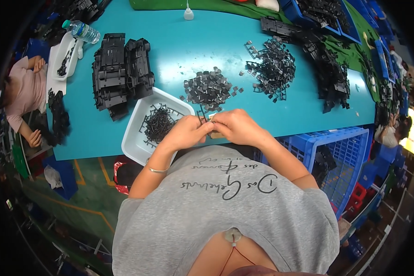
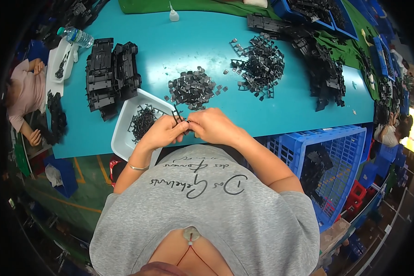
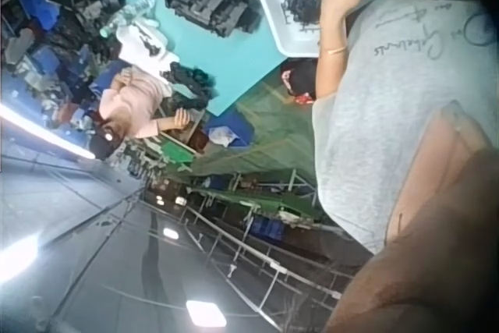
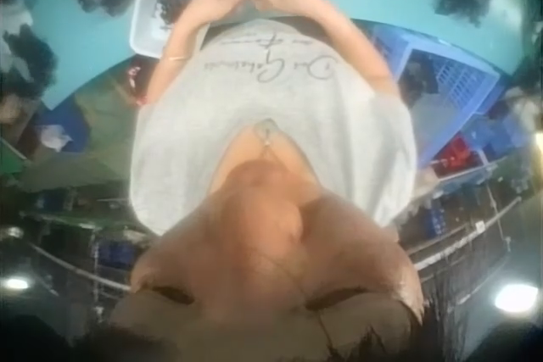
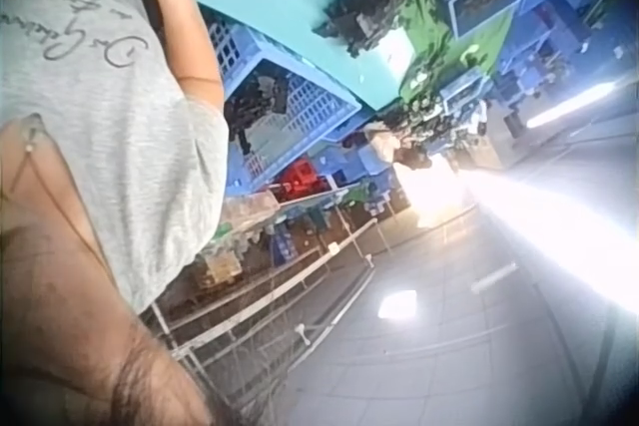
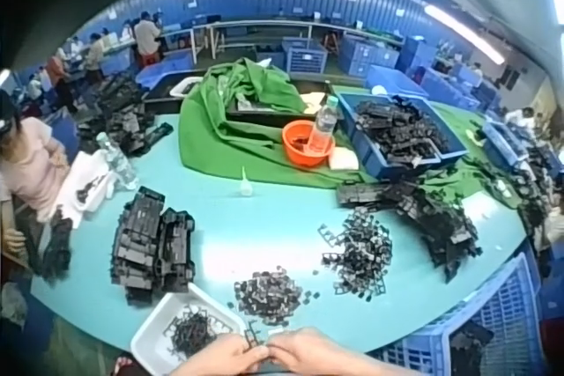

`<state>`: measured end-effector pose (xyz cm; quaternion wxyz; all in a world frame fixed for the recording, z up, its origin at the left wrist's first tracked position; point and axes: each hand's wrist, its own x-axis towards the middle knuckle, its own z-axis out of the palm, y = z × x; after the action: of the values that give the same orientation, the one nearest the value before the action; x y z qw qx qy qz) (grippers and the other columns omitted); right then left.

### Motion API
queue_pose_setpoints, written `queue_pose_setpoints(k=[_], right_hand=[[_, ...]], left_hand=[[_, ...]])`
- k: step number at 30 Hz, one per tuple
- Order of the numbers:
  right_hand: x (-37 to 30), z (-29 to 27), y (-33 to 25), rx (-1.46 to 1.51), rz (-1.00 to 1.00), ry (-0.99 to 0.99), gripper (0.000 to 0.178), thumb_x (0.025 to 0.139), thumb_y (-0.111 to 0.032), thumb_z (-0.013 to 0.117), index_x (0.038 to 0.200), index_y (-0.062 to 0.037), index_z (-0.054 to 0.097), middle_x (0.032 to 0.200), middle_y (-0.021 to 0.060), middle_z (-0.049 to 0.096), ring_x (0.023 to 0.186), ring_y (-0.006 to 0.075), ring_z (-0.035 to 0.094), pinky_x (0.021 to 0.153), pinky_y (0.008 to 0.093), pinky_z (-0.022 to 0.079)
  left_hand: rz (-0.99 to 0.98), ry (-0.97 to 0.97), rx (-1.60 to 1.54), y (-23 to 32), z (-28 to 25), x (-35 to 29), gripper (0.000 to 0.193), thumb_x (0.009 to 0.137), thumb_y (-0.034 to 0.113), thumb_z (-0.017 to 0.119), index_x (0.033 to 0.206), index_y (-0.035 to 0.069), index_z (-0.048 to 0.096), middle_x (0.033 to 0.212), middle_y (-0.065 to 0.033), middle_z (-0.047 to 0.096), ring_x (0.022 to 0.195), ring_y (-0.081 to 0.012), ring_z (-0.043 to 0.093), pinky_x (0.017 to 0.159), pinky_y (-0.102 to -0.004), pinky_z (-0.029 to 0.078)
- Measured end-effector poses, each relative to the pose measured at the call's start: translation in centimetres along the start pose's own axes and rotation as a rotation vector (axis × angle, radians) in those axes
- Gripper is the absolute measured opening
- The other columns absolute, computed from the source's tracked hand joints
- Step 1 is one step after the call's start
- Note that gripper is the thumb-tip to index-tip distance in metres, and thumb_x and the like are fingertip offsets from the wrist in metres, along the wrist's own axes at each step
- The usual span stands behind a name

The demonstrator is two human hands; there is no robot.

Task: The person repeatedly picks up small plastic components from a tray and the table, snapping the pieces together by hand.

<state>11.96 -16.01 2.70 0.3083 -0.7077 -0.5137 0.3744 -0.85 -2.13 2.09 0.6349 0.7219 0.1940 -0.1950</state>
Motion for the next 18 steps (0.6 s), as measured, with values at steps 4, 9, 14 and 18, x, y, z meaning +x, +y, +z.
queue_pose_setpoints(k=[4, 9, 14, 18], right_hand=[[-0.6, -0.3, -0.4, -0.021, -0.097, 0.116, 0.013, 0.08, -0.011, 0.053, 0.079, -0.0028, 0.062, 0.068, 0.012, 0.06, 0.061, 0.0292, 0.058, 0.055, 0.0343, 0.045], [-0.9, -0.7, -0.6, 0.974, 0.04, -0.055, 0.017, 0.078, -0.01, 0.05, 0.067, -0.0006, 0.058, 0.056, 0.0048, 0.055, 0.045, 0.0096, 0.046, 0.041, 0.0247, 0.032], [-0.6, 1.7, -1.8, 1.474, 0.134, 0.154, 0.018, 0.073, -0.008, 0.049, 0.056, -0.003, 0.047, 0.051, 0.0024, 0.047, 0.04, 0.0058, 0.033, 0.038, 0.0207, 0.026], [-0.5, -0.5, 1.4, 2.128, -0.136, 0.312, 0.025, 0.075, -0.007, 0.044, 0.052, -0.0082, 0.035, 0.046, -0.0005, 0.034, 0.037, 0.0079, 0.029, 0.036, 0.022, 0.025]], left_hand=[[-0.039, -0.022, -0.252, 0.4, 0.6, -0.2, 0.031, 0.087, 0.026, 0.049, 0.072, 0.0, 0.057, 0.057, -0.0021, 0.053, 0.053, -0.0071, 0.049, 0.046, -0.0225, 0.037], [0.168, 0.02, -1.115, 2.1, 3.5, -1.2, 0.026, 0.087, 0.019, 0.048, 0.069, 0.002, 0.053, 0.053, 0.0016, 0.042, 0.042, -0.0046, 0.033, 0.039, -0.0202, 0.024], [0.28, -0.171, -1.273, 2.1, 3.6, -1.3, 0.03, 0.089, 0.018, 0.043, 0.062, 0.003, 0.046, 0.049, 0.002, 0.039, 0.038, -0.0048, 0.03, 0.037, -0.0216, 0.022], [0.492, -0.108, -1.984, 0.0, 2.0, -2.6, 0.032, 0.085, 0.013, 0.043, 0.055, 0.009, 0.036, 0.044, 0.0042, 0.027, 0.037, -0.0059, 0.025, 0.037, -0.0228, 0.021]])
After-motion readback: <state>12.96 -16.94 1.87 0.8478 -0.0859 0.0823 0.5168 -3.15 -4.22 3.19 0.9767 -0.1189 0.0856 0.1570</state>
